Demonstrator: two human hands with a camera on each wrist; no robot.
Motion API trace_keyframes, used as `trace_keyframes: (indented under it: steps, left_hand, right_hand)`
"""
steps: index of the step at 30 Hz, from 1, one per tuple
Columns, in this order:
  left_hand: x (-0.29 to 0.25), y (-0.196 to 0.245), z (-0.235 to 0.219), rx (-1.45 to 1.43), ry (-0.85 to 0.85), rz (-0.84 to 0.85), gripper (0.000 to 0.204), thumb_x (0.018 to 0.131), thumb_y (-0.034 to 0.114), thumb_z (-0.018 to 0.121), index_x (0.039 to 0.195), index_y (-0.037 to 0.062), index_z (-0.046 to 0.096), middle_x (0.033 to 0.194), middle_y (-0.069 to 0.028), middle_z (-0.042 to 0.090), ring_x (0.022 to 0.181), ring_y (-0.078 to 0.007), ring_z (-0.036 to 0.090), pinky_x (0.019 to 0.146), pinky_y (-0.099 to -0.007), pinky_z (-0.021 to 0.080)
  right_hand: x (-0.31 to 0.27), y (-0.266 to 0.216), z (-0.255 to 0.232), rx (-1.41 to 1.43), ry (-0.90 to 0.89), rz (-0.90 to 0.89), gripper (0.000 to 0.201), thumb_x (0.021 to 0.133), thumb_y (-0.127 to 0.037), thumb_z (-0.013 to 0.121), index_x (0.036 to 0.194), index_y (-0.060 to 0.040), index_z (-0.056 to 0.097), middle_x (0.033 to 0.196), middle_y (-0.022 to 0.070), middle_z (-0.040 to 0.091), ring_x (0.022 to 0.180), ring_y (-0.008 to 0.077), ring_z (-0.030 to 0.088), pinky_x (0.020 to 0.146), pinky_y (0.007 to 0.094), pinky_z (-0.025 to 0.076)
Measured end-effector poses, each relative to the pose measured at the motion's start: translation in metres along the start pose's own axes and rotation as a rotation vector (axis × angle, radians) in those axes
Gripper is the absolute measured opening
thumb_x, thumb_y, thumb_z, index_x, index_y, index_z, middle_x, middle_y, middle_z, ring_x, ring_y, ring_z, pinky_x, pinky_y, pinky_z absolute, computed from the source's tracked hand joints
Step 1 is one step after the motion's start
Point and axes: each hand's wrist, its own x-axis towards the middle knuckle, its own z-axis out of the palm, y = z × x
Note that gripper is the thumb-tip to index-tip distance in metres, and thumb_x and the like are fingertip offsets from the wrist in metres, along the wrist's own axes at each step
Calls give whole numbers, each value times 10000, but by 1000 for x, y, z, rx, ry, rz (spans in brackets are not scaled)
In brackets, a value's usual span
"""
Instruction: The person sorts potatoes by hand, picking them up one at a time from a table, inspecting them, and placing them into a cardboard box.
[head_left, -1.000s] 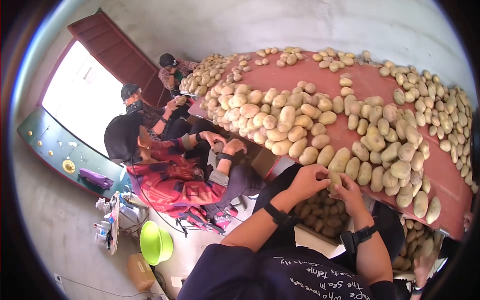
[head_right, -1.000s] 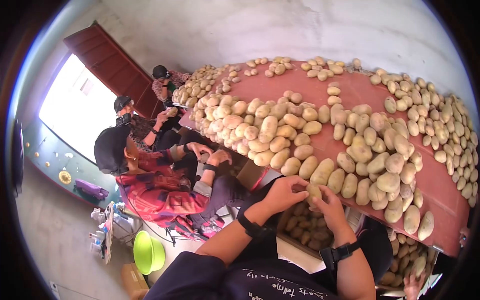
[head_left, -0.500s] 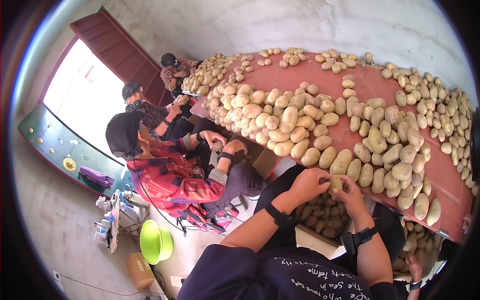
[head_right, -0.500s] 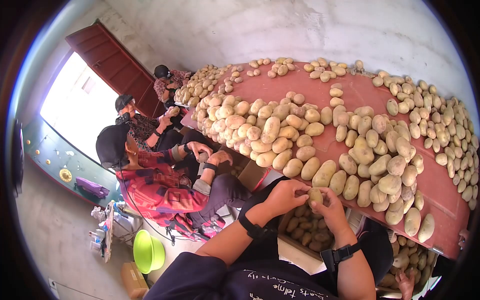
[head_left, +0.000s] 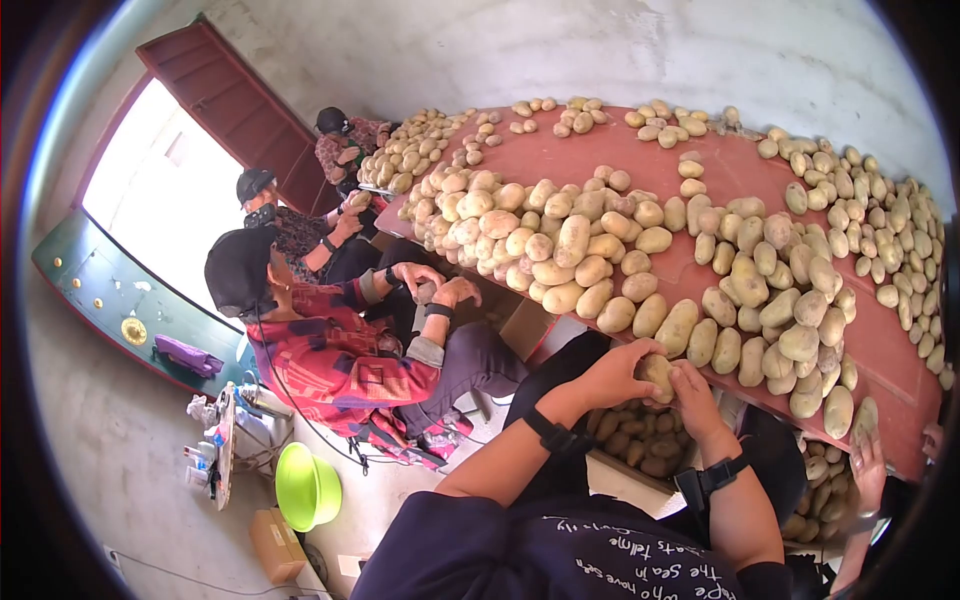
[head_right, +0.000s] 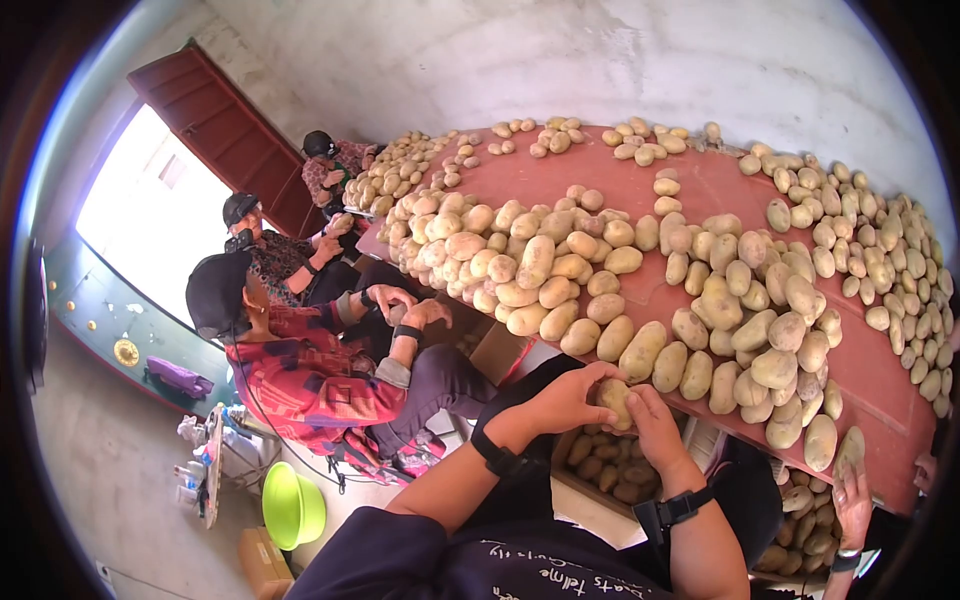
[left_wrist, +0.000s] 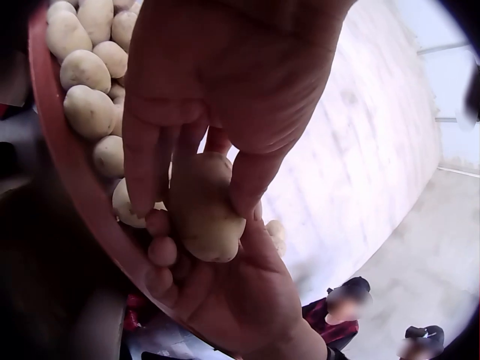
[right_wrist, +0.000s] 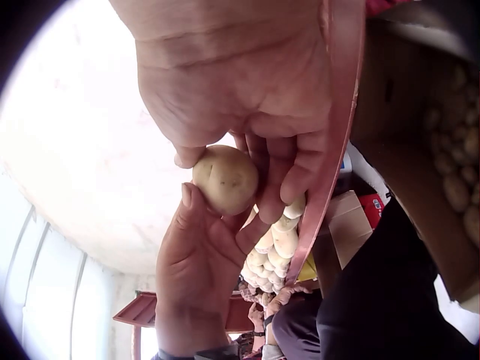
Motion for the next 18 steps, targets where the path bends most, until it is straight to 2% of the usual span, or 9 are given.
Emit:
trace_keyframes:
  steps: [4,7,10,13,16,18]
  left_hand:
    - [-1,-3,-1,-109,-7,-13,490,692,140,813,1095,42,553,964,-70,604,888,-143,569,790,-287,474]
    - [-1,9,-6,-52,22,-165,486,674,140,829,1061,48,549,943,-58,599,872,-137,562,777,-280,465]
    - [0,9,-10,14,-18,-163,549,659,128,829,1128,43,555,994,-74,597,926,-156,571,804,-300,479]
    - [-3,-1,-4,-53,31,90,607,651,128,819,1198,64,565,1079,-101,590,1001,-212,583,854,-325,489]
    - [-2,-4,-1,87,-52,239,652,649,124,806,1253,100,563,1171,-115,571,1078,-269,572,911,-357,481]
    - [-4,2,-1,100,-56,171,614,657,145,802,1228,106,580,1168,-118,583,1077,-290,575,915,-364,478]
  right_hand:
    - [0,-4,0,-35,-27,7,368,996,-341,496,1197,-33,474,1053,93,611,864,201,661,769,300,547]
    - [-1,-11,7,-69,-52,-16,390,992,-342,504,1221,-29,469,1065,93,610,876,198,659,774,303,548]
    - [0,-11,7,-91,-63,-16,412,989,-345,509,1252,-32,463,1074,93,612,885,194,657,772,304,546]
    - [0,-8,6,-75,-58,-30,436,988,-357,508,1274,-31,463,1074,98,618,882,195,658,767,308,546]
    - [-1,-7,4,-45,-68,-20,459,991,-389,487,1271,-25,475,1066,109,628,875,200,660,768,314,548]
    - [-3,-11,6,-39,-82,6,481,995,-429,459,1256,-26,499,1057,116,637,873,198,659,768,319,549]
